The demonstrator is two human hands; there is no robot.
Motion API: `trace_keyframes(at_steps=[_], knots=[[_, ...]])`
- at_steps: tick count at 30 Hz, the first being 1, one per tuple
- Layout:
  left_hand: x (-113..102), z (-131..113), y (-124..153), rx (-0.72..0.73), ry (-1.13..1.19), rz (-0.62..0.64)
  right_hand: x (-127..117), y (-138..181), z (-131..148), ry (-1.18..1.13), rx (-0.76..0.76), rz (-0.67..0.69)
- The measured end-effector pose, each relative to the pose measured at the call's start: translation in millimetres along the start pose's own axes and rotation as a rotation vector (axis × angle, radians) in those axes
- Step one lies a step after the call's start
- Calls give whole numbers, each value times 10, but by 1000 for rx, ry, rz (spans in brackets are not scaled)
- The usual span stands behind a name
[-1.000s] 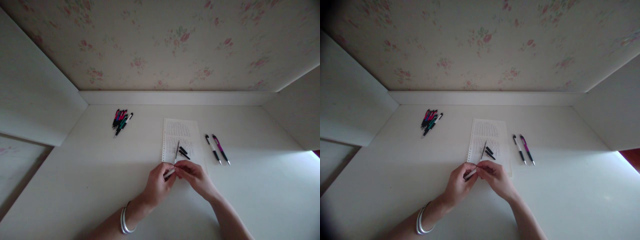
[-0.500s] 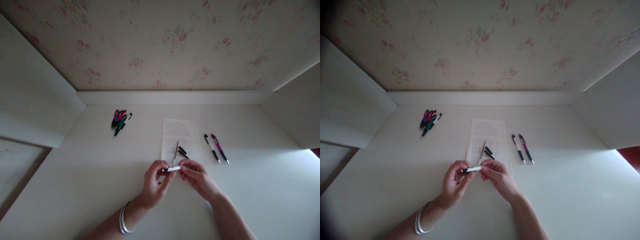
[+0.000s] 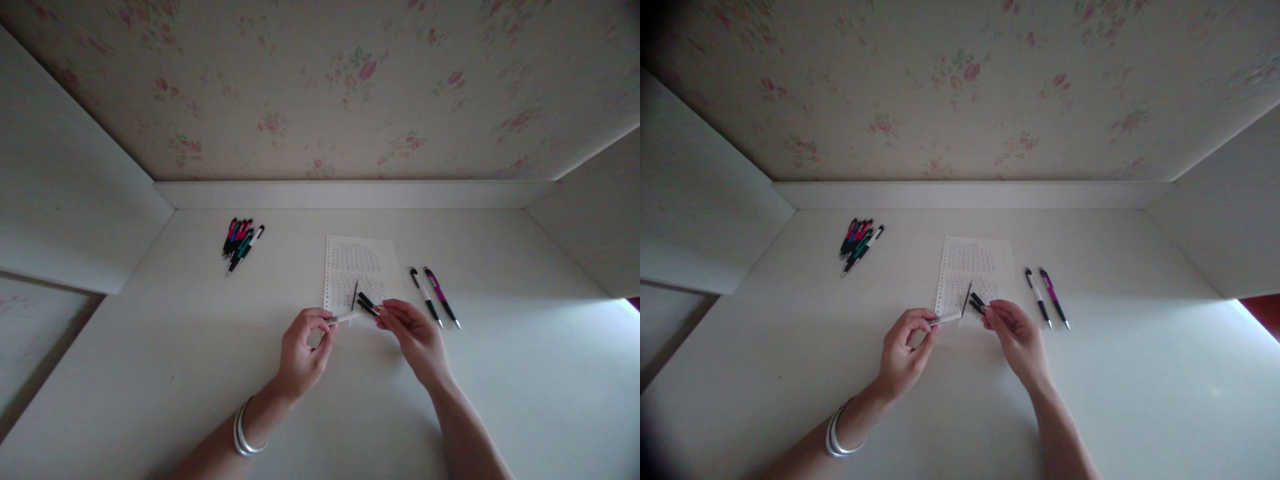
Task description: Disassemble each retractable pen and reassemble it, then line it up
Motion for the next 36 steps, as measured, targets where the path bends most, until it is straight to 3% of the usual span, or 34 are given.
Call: trace_keyframes(at_steps=[5, 7, 10, 15, 22, 29, 34, 36], knots=[[-96, 78, -150, 33, -296, -7, -122, -76, 36, 661, -295, -170], [-116, 101, -184, 31, -397, -14, -133, -90, 36, 798, -379, -183], [-122, 123, -212, 0, -514, 0, -141, -102, 12, 903, -380, -185], [-100, 154, -218, -73, -621, 34, -156, -103, -28, 937, -320, -180], [-84, 172, -206, -55, -665, 50, -172, -91, -42, 890, -331, -192], [-102, 156, -209, -32, -648, 49, -214, -11, 26, 754, -327, -305], [-83, 41, -136, 72, -668, 43, -188, 146, -19, 688, -286, -331], [-32, -36, -62, 152, -658, 94, -118, 238, -27, 705, -300, -284]])
Point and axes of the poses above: each hand's wrist, its own y-axis away from the middle knuckle, its own x-axis out of the palm, z = x × y, the point moved 2 cm from there along -y, towards the middle knuckle, and after that the axes turned 8 degrees about z, right-handed, at the moved point
